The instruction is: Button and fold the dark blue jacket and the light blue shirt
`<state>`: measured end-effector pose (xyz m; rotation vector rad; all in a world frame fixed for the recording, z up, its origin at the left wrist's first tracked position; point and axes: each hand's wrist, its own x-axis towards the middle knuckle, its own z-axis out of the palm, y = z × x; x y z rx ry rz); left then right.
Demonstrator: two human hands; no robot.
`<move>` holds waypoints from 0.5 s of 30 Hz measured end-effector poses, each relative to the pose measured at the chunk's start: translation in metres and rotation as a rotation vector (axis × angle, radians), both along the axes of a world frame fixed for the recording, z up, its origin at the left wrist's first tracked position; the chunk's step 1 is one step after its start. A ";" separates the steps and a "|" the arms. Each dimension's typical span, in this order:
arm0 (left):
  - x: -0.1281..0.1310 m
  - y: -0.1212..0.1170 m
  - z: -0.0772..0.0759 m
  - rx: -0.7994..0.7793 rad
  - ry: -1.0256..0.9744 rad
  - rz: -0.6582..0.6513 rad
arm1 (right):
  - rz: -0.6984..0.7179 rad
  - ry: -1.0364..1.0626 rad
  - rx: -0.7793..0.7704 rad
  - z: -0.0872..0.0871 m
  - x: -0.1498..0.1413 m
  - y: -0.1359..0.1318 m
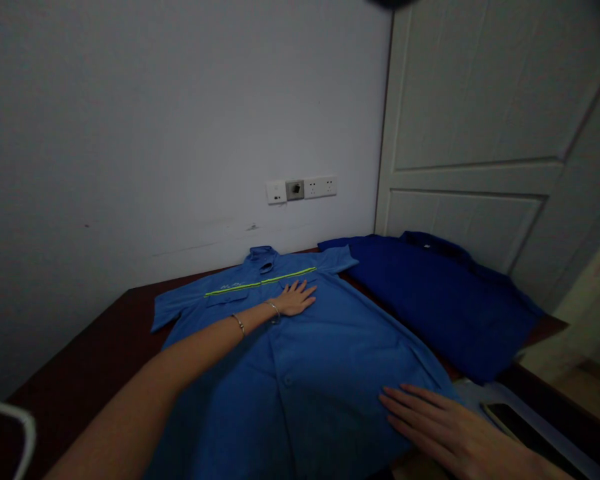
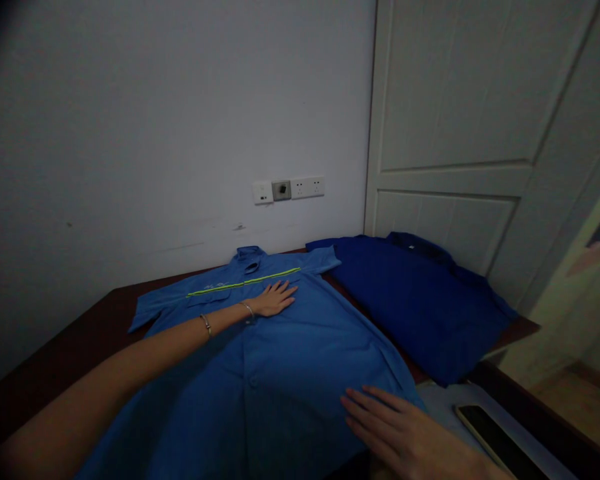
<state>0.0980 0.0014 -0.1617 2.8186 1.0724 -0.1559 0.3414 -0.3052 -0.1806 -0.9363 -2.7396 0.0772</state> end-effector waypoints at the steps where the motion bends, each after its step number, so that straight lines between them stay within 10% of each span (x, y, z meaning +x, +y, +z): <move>1: 0.003 0.005 -0.002 -0.004 0.007 0.009 | 0.006 -0.004 -0.014 0.002 0.000 -0.003; 9: 0.007 0.012 -0.008 -0.020 -0.006 0.019 | -0.012 0.132 0.003 0.011 -0.001 -0.017; 15: -0.017 0.017 0.008 0.082 -0.072 -0.038 | -0.051 0.127 -0.167 0.056 -0.013 -0.012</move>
